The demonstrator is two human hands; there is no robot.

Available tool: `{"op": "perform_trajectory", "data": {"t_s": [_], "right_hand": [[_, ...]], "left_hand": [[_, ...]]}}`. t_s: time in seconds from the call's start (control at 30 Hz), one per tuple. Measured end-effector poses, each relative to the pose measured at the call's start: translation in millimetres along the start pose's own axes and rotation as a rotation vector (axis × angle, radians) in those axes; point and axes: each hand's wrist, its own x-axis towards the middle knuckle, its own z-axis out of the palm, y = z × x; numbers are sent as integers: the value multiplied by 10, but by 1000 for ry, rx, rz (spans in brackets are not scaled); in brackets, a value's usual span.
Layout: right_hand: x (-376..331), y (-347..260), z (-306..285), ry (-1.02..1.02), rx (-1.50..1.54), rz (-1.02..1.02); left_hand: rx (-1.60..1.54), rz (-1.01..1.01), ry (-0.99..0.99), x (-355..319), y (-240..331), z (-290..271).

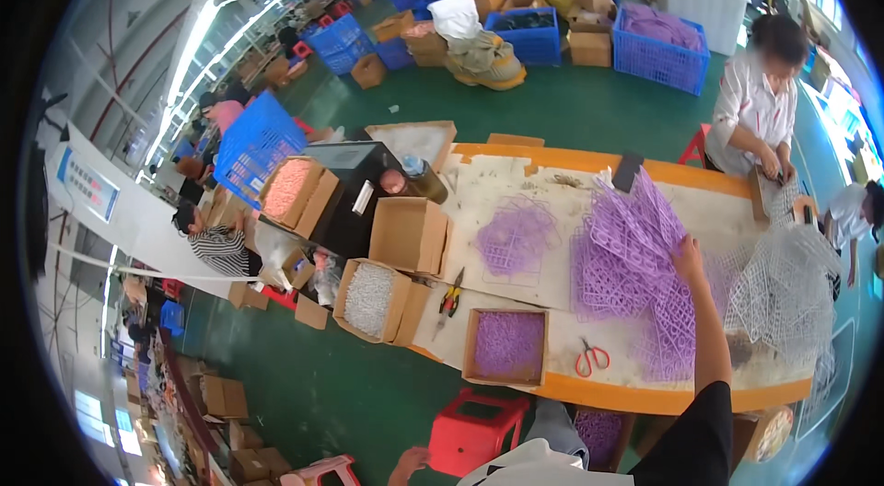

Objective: Plucking small plastic components from a grid-like frame and placing them into a collection box.

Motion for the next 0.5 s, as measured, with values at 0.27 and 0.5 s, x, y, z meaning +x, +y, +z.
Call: {"op": "perform_trajectory", "data": {"t_s": [0.27, 0.5], "right_hand": [[424, -452, -481, 130, 38, -66], [547, -953, -408, -108, -199, -245]], "left_hand": [[-132, 10, -46, 40, -716, 62], [-345, -222, -100, -186, -803, 484]]}}
